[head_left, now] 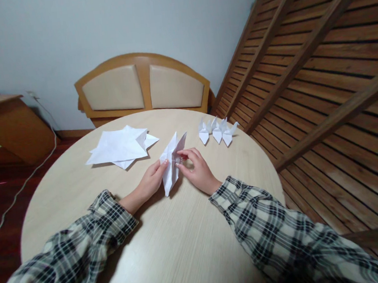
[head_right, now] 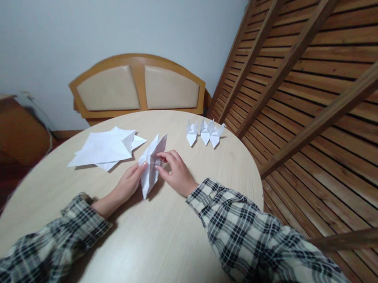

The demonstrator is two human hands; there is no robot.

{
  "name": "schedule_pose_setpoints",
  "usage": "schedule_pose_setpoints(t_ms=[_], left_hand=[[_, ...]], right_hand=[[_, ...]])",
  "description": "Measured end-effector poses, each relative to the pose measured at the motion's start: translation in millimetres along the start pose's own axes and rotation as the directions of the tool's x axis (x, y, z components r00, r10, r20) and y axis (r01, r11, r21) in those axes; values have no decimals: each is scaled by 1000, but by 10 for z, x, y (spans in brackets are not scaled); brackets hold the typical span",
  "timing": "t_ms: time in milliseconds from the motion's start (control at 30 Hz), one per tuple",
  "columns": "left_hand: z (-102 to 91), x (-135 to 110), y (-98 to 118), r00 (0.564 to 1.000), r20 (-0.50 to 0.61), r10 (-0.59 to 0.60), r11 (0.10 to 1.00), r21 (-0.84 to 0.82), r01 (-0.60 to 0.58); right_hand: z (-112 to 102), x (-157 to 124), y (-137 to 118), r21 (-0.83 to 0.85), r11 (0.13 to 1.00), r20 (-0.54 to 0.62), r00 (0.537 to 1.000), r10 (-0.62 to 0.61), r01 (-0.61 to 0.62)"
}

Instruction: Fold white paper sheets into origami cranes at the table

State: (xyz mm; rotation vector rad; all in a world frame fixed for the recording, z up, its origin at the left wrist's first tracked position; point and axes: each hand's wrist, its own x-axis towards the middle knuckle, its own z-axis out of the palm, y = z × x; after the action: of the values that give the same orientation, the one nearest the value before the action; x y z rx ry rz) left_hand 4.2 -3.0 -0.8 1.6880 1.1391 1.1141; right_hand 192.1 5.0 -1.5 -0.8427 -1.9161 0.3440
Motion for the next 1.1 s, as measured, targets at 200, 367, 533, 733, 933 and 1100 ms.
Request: schedule_pose_setpoints(t_ms=[200, 367, 533, 733, 933, 1100], left_hand=[[23, 6, 36, 1000, 3, -20, 998, -63, 20], [36, 9, -15, 998, 22, -61, 982, -180, 64], [15, 4, -39, 999, 46, 1, 994, -110, 4], [4, -16, -13, 995, 74, 67, 996, 48, -71], [4, -11, -34, 994, -67, 91, 996, 18, -90], [-24, -8, -27, 985, -141, 96, 994, -30, -101]], right_hand=[[-4, -9, 18, -22, 1000, 42, 999, 1, 0], [14, -19, 46, -60, 998, 33, 999, -15, 17], [-3, -12, 16, -162, 986, 69, 997, -28, 39], [-31, 13, -43, -300, 954, 151, 988, 19, 27], [-25, 22, -1, -154, 988, 109, 994, 31, -14], [-4, 12, 20, -10, 1000, 127, 992, -26, 27]])
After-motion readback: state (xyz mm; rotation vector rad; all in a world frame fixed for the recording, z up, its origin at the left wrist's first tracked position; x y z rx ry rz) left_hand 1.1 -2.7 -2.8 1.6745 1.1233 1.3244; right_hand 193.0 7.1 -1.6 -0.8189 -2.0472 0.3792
